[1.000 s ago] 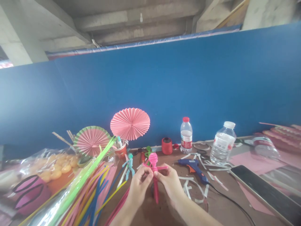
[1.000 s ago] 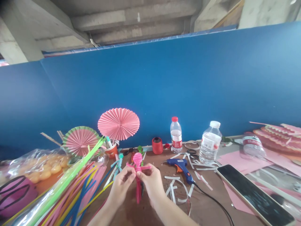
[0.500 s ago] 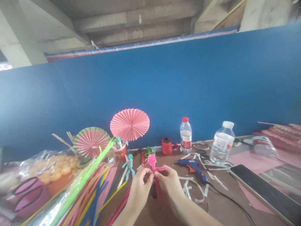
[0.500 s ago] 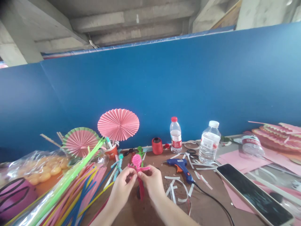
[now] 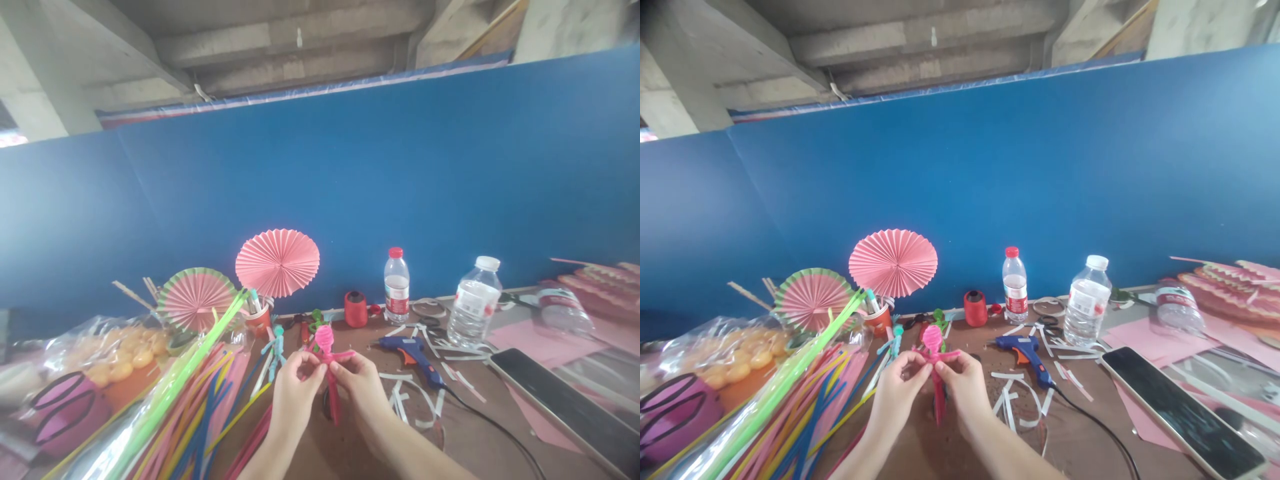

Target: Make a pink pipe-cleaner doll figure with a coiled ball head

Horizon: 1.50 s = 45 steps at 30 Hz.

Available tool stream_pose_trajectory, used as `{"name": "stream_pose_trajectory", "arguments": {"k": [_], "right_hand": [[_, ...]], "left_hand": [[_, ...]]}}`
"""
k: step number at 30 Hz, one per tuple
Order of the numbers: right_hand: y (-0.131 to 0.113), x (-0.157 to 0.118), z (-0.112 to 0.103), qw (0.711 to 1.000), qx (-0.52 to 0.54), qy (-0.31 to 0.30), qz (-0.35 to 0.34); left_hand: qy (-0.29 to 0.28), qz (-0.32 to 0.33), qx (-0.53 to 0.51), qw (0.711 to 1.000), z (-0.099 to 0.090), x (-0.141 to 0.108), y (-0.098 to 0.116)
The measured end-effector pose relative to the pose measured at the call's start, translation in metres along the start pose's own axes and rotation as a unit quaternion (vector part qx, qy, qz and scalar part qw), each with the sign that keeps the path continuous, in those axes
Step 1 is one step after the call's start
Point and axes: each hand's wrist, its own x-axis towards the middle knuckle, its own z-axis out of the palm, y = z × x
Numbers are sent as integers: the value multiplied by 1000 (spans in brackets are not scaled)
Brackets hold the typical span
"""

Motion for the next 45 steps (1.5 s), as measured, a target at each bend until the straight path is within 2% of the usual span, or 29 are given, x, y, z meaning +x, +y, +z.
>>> {"name": "stream_pose_trajectory", "arguments": {"k": [6,15,22,27,30,33,35,37,41,45], "right_hand": [[-5,-2,2,1000,1,-3,0],[-7,-1,0,1000,-14,2,4],[-1,3,-1,999,4,-11,36],[-8,3,0,999,-3,-19,28],[-15,3,-1,999,-35,-38,17],[-22,5,-4,994,-81,-68,3],[-24,6,-6,989,-122,-85,-12],[-24,8,-9,981,-168,-91,-28],[-23,8,-12,966,-236,-96,-51],[-24,5,-13,933,-327,-110,-103]], "left_hand": [[-11,-32,-100,994,3,1,-1],[-6,-47,-116,992,3,0,3],[-45,-68,-135,987,-2,2,11],[-71,-67,-157,983,-2,2,12],[-99,-92,-231,964,-5,2,13],[-99,-158,-313,931,-10,3,13],[-105,-196,-339,914,-15,5,13],[-134,-214,-344,904,-20,7,12],[-178,-226,-275,917,-24,8,11],[-154,-227,-237,932,-23,9,7]]}}
